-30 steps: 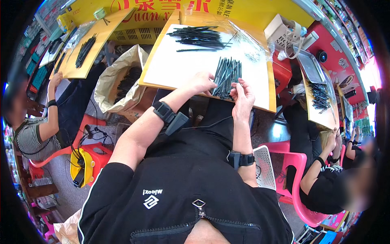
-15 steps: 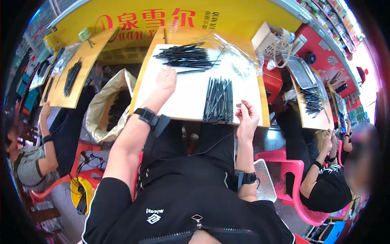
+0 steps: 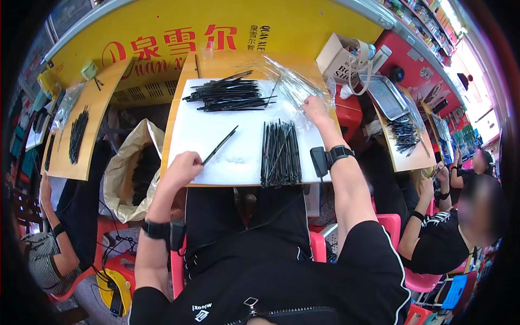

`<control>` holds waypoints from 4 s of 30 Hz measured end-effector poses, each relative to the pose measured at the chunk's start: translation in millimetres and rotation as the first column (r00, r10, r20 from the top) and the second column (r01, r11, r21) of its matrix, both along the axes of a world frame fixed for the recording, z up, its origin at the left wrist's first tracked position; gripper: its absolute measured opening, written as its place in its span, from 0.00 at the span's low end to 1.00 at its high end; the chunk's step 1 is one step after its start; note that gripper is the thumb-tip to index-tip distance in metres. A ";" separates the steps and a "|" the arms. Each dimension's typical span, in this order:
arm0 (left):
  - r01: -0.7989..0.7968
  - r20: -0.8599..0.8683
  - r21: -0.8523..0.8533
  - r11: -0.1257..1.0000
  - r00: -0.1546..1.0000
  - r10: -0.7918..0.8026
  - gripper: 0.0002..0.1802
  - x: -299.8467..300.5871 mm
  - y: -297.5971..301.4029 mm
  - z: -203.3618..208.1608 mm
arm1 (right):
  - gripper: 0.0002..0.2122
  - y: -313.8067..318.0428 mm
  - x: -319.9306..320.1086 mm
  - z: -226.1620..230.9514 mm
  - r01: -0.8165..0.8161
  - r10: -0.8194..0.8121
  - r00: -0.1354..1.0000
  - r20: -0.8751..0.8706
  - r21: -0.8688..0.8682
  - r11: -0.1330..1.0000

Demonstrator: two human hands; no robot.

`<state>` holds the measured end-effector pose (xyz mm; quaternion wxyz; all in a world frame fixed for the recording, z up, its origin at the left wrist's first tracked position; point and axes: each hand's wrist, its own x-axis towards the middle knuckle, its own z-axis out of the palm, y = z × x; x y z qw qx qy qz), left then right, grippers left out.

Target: Assembling small black plastic components by hand at a workbench.

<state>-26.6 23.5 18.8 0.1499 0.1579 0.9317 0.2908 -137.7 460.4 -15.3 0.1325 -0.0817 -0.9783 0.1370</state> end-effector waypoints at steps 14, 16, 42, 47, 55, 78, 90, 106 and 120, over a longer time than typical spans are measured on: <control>-0.693 0.757 0.653 0.306 0.578 -0.306 0.05 58.8 -11.5 -35.7 | 0.08 38.4 1.6 52.1 -0.139 0.119 0.988 0.101 0.230 0.963; -0.688 0.750 0.659 0.303 0.579 -0.318 0.06 60.8 -10.9 -30.7 | 0.09 22.3 28.5 87.1 -0.159 0.140 0.930 0.340 0.026 0.987; -0.381 0.534 0.778 0.499 0.819 -0.208 0.06 96.2 35.6 18.7 | 0.03 -99.2 172.0 92.8 -0.257 0.007 0.966 -0.259 -0.961 -0.099; -0.248 0.479 0.753 0.610 0.842 -0.249 0.07 101.6 56.8 34.7 | 0.04 -149.1 219.0 49.7 -0.193 0.020 0.980 -0.196 -0.976 -0.097; -0.328 0.535 0.717 0.615 0.825 -0.183 0.07 106.8 72.9 29.6 | 0.02 -166.1 240.9 34.7 -0.078 0.146 0.980 -0.133 -0.941 -0.329; -0.522 0.626 0.779 0.348 0.678 -0.385 0.07 108.0 68.0 18.3 | 0.03 -174.1 245.0 26.7 0.013 0.194 0.980 -0.049 -0.952 -0.304; -0.444 0.562 0.824 0.352 0.714 -0.417 0.06 109.0 67.5 12.2 | 0.03 -173.9 245.3 29.2 0.109 0.215 0.975 0.054 -0.961 -0.253; -0.439 0.571 0.760 0.480 0.803 -0.170 0.07 109.0 61.8 6.6 | 0.09 -178.0 246.9 36.5 -0.258 0.191 0.943 -0.273 -0.961 -0.100; -0.434 0.583 0.756 0.490 0.787 -0.203 0.06 112.4 61.2 -0.6 | 0.04 -176.8 247.3 29.3 -0.177 0.195 0.960 -0.203 -0.974 -0.143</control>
